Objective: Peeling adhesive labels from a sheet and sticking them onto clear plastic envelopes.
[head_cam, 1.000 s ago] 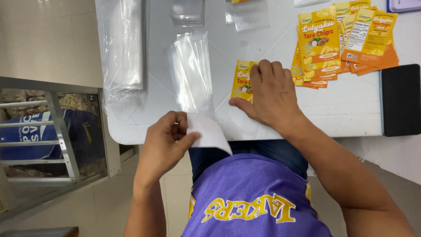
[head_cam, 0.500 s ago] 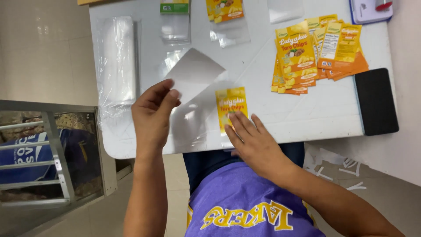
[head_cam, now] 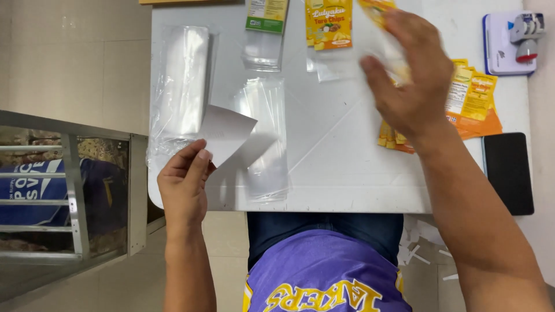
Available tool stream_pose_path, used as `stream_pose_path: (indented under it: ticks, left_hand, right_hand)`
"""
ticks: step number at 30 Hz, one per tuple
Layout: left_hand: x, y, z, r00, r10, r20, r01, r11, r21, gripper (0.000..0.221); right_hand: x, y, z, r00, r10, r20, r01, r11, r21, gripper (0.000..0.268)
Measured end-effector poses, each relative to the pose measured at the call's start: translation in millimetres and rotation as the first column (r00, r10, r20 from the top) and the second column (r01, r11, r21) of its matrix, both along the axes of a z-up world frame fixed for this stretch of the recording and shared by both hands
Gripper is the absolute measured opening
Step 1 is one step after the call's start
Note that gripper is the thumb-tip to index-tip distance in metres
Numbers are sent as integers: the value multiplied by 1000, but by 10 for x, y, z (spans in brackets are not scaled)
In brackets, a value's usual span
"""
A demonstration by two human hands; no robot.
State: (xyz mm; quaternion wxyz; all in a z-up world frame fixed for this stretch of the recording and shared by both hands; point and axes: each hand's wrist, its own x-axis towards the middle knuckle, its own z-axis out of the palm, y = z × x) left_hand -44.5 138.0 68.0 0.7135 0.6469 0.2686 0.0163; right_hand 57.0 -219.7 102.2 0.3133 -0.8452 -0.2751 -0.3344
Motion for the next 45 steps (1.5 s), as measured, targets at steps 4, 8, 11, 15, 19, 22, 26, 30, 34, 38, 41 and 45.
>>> stream_pose_path:
  ticks: [4, 8, 11, 15, 19, 22, 26, 30, 34, 38, 41, 45]
  left_hand:
    - [-82, 5, 6, 1000, -5, -29, 7, 998, 55, 33]
    - [-145, -59, 83, 996, -54, -77, 62, 993, 104, 34]
    - [-153, -153, 68, 991, -99, -95, 110, 987, 114, 35]
    - [-169, -545, -85, 914, -402, -48, 404, 897, 178, 32]
    - [-350, -1416, 49, 636, -769, -64, 756, 604, 251, 39]
    - [-654, -2150, -286, 326, -938, 116, 848, 344, 403, 37]
    - [-1004, -2740, -476, -266, -963, -29, 890, -257, 377, 66]
    - [-1090, -2734, -719, -358, -933, 40, 842, -304, 446, 71]
    - [-579, -1983, -296, -58, -969, 242, 855, 77, 513, 50]
    - [-341, -1064, -53, 265, -964, 4, 577, 161, 801, 52]
    - [-427, -587, -172, 363, -884, -294, 498, -83, 863, 82]
    - [-566, -325, -466, 395, -860, -322, 448, -126, 885, 68]
  right_hand:
    - [719, 104, -611, 989, 148, -27, -150, 982, -116, 44]
    - [829, 211, -803, 747, -292, -597, -179, 777, -603, 93]
    - [787, 51, -875, 794, -229, -564, -142, 831, -538, 90]
    - [417, -314, -674, 931, -24, -365, -61, 974, -219, 70]
    - [-104, -614, -184, 971, 39, -234, -80, 982, -169, 53]
    - [-468, -850, 3, 971, -29, -238, -23, 977, -213, 34]
    - [-724, -1211, -202, 952, -232, -201, 165, 938, -304, 25]
    - [-816, -1356, -530, 818, -461, -345, 327, 865, -382, 30]
    - [-745, -1259, -754, 709, -542, -452, 363, 829, -426, 43]
    - [-616, -1110, -820, 601, -610, -516, 403, 789, -463, 77]
    - [-568, -1088, -908, 566, -589, -576, 455, 807, -378, 65]
    - [-560, -1271, -1168, 638, -621, -456, 453, 781, -430, 53]
